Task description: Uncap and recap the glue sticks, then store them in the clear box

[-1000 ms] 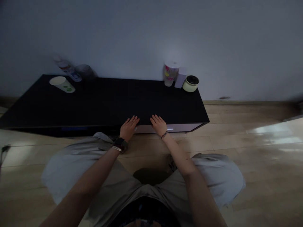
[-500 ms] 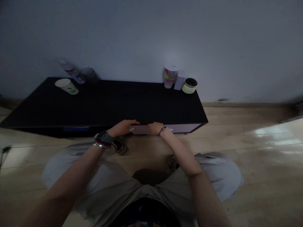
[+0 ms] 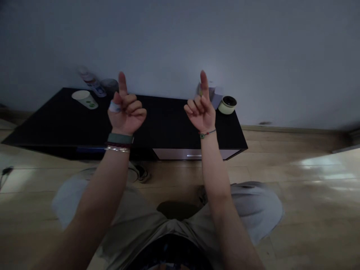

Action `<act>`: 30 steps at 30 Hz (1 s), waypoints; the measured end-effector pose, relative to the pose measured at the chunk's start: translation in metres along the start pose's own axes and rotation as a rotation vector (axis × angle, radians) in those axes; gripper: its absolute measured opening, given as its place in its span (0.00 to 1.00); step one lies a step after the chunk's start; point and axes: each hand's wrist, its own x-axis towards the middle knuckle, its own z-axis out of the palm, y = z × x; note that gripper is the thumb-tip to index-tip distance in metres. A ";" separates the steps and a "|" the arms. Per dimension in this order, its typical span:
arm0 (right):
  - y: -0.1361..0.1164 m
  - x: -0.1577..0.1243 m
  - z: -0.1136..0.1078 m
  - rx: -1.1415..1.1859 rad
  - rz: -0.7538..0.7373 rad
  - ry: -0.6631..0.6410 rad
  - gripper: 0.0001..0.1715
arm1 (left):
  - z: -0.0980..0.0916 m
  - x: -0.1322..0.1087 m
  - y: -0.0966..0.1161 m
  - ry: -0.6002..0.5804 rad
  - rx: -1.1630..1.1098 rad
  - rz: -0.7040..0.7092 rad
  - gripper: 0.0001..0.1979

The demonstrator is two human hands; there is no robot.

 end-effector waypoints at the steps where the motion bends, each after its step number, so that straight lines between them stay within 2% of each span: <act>1: 0.011 0.002 -0.005 0.019 0.029 0.077 0.26 | -0.007 0.005 -0.008 0.025 -0.054 0.013 0.21; 4: 0.048 0.002 -0.026 0.066 0.177 0.207 0.26 | -0.034 0.013 -0.031 0.128 -0.124 -0.030 0.19; 7: 0.082 -0.003 -0.051 0.139 0.249 0.258 0.29 | -0.059 0.016 -0.051 0.220 -0.090 -0.093 0.17; 11: 0.106 -0.004 -0.073 0.174 0.299 0.308 0.34 | -0.078 0.020 -0.065 0.249 -0.047 -0.133 0.19; 15: 0.108 -0.001 -0.078 0.185 0.310 0.344 0.36 | -0.082 0.025 -0.071 0.238 -0.032 -0.163 0.20; 30: 0.107 -0.002 -0.078 0.269 0.234 0.306 0.34 | -0.076 0.024 -0.076 0.203 -0.062 -0.153 0.23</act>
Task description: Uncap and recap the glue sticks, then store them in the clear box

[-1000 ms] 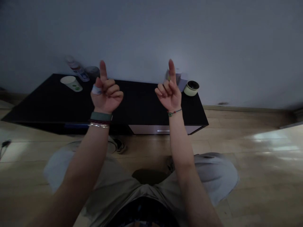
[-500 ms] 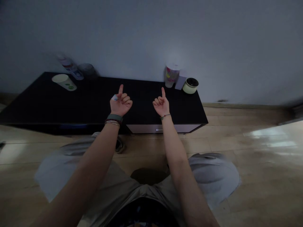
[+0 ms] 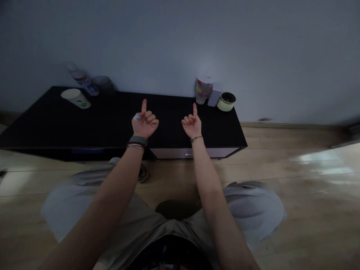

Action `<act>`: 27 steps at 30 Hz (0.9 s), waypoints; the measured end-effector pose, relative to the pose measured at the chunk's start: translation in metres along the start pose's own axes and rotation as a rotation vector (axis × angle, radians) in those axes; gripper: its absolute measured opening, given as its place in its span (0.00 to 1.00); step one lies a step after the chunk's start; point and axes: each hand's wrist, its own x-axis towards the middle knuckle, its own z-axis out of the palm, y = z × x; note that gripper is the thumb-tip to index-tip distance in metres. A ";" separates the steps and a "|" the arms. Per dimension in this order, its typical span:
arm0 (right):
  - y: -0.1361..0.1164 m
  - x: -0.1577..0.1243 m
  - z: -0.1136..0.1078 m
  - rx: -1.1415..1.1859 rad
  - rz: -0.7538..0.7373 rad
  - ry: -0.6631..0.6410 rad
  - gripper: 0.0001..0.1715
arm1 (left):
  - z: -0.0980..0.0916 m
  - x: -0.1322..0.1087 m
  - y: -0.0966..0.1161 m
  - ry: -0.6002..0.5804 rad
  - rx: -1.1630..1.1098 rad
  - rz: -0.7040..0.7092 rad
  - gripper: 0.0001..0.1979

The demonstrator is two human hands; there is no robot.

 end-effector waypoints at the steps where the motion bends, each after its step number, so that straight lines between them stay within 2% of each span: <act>1: 0.000 0.000 0.001 0.010 -0.004 -0.001 0.34 | 0.000 0.000 0.000 0.004 -0.005 0.000 0.23; 8: -0.004 -0.001 0.010 0.047 -0.009 0.054 0.35 | 0.004 -0.005 -0.001 0.034 -0.057 -0.015 0.24; 15: -0.004 -0.001 0.008 0.082 -0.061 -0.040 0.40 | 0.004 -0.008 -0.003 0.038 -0.094 -0.014 0.25; 22: -0.006 0.000 0.009 -0.030 -0.042 0.048 0.36 | 0.004 -0.007 -0.004 0.048 -0.085 -0.011 0.24; 25: -0.004 -0.004 0.004 -0.092 -0.014 0.010 0.32 | 0.005 -0.007 -0.003 0.058 -0.056 -0.032 0.22; 27: 0.002 -0.012 -0.005 -0.182 0.095 -0.061 0.28 | 0.005 -0.008 -0.005 0.052 -0.033 -0.092 0.21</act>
